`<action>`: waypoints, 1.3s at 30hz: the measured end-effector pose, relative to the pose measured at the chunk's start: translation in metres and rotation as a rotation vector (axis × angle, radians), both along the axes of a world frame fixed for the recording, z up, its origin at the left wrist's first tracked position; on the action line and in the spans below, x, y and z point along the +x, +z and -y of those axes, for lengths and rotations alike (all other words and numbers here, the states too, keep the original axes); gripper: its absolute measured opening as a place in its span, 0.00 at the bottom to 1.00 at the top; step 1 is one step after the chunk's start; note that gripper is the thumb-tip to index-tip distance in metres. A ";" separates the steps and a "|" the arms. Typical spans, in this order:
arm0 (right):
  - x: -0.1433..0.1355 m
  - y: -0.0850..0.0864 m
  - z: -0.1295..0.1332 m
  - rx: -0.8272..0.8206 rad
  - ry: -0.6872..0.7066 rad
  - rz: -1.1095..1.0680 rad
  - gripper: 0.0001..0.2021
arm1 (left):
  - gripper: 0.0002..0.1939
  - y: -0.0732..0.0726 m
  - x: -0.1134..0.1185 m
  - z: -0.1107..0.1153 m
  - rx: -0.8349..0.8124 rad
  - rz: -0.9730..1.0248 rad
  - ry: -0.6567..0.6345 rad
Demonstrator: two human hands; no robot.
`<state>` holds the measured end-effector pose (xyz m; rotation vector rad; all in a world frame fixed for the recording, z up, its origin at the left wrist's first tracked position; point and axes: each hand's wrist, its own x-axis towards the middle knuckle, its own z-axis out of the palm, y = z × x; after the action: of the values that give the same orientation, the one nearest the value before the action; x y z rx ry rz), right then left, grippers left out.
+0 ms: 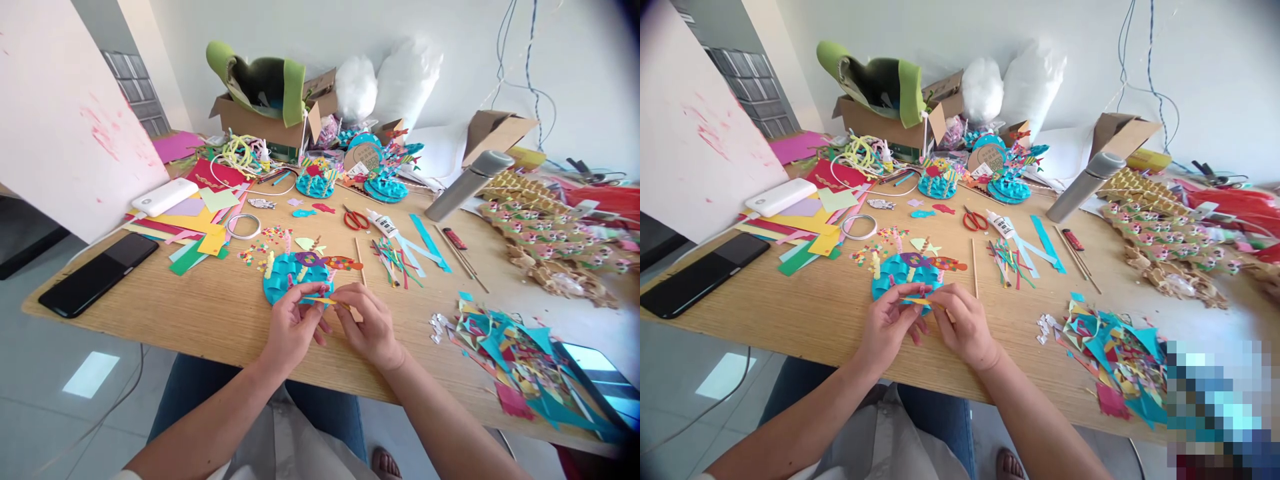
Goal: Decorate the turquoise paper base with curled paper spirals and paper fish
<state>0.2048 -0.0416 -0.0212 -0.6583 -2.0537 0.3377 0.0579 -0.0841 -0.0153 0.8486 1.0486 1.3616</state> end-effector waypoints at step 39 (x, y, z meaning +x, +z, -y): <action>-0.007 -0.005 0.003 -0.425 -0.040 -0.172 0.05 | 0.19 0.001 0.001 -0.004 -0.005 0.010 0.003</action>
<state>0.1974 -0.0447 -0.0266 -0.8897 -1.8144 0.7934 0.0590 -0.0801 -0.0147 0.8361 1.0455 1.3639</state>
